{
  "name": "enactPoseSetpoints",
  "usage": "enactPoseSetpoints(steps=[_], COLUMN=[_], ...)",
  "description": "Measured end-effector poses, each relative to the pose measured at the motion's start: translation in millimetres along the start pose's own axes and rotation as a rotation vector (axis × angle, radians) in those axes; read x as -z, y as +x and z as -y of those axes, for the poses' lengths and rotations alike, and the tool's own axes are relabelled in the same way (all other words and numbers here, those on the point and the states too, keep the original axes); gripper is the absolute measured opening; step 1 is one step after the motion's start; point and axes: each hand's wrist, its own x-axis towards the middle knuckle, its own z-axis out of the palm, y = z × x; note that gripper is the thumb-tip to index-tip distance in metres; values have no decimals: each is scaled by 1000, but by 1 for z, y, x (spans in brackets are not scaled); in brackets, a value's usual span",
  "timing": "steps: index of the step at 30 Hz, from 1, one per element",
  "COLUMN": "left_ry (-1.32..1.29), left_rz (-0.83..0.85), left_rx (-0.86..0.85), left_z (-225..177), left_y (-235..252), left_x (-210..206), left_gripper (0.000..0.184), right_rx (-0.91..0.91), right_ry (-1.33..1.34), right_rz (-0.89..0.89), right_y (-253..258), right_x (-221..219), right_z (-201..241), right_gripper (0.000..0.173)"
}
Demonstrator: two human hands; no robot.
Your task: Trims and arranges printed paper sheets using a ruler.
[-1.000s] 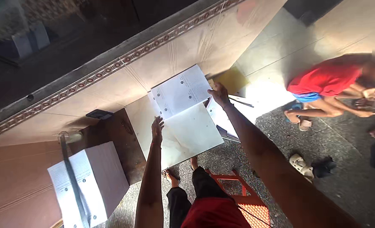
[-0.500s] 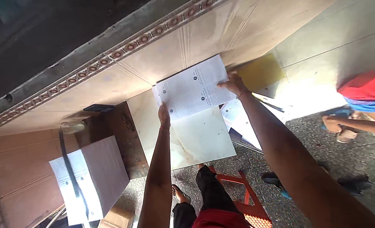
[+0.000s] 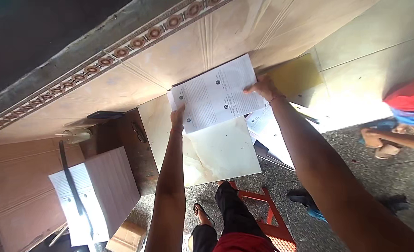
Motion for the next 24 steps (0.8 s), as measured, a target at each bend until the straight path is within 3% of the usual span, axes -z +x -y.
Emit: enactPoseSetpoints(steps=[5, 8, 13, 18, 21, 24], left_ry=[-75, 2, -100, -20, -6, -12], left_rz=[81, 108, 116, 137, 63, -9], left_rx=[-111, -96, -254, -357, -322, -194], left_z=[-5, 0, -8, 7, 48, 102], left_y=[10, 17, -3, -91, -139, -173], left_x=[-3, -1, 2, 43, 80, 113], left_gripper=[40, 57, 49, 50, 49, 52], right_rx=[-8, -21, 12, 125, 177, 48], right_ry=[3, -32, -68, 5, 144, 176], right_rz=[-14, -36, -123, -192, -101, 0], right_y=[6, 10, -15, -107, -191, -246], right_x=[-1, -3, -3, -9, -26, -63], right_z=[-3, -4, 18, 22, -7, -38], right_gripper=[52, 57, 61, 59, 69, 59])
